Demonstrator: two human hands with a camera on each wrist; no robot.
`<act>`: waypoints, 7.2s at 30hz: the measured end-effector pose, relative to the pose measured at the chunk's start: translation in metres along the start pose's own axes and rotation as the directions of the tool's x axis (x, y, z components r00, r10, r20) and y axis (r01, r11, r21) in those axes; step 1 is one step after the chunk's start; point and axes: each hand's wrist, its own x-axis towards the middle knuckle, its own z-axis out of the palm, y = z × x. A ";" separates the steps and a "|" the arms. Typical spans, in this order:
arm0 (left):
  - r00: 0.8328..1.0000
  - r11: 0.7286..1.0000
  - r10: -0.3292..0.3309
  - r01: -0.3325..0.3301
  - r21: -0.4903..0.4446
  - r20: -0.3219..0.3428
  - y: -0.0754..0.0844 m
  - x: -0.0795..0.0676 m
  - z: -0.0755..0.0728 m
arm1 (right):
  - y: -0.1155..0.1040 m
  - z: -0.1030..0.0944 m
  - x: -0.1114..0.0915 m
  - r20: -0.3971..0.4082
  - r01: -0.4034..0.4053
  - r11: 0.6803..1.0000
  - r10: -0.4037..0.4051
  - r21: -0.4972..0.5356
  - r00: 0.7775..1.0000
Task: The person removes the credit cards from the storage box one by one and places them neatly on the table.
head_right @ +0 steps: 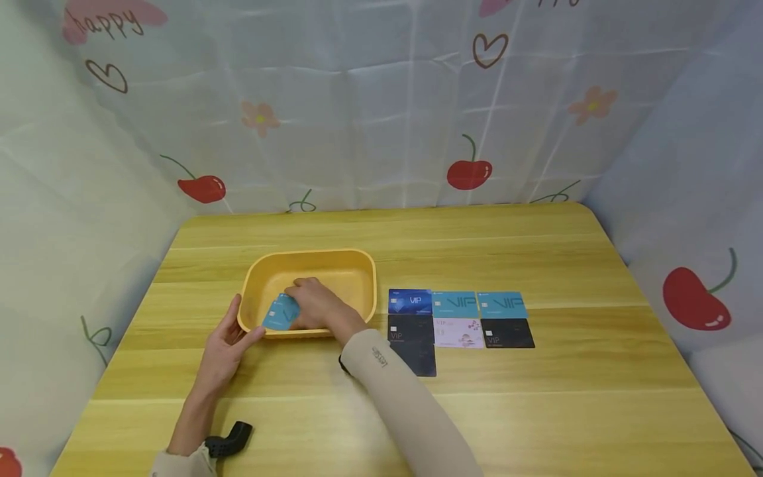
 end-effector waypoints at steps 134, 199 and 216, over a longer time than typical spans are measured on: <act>1.000 1.000 -0.015 0.016 0.020 -0.026 0.001 -0.001 0.001 | 0.046 -0.037 -0.149 -0.459 0.141 0.941 0.017 0.308 0.888; 1.000 1.000 0.013 -0.013 0.004 -0.019 -0.002 -0.001 0.002 | 0.121 -0.025 -0.311 -0.233 -0.260 0.952 0.293 0.161 0.927; 1.000 1.000 -0.001 0.002 0.016 -0.023 -0.001 -0.001 0.002 | 0.119 -0.020 -0.304 -0.224 -0.278 0.960 0.277 0.030 0.934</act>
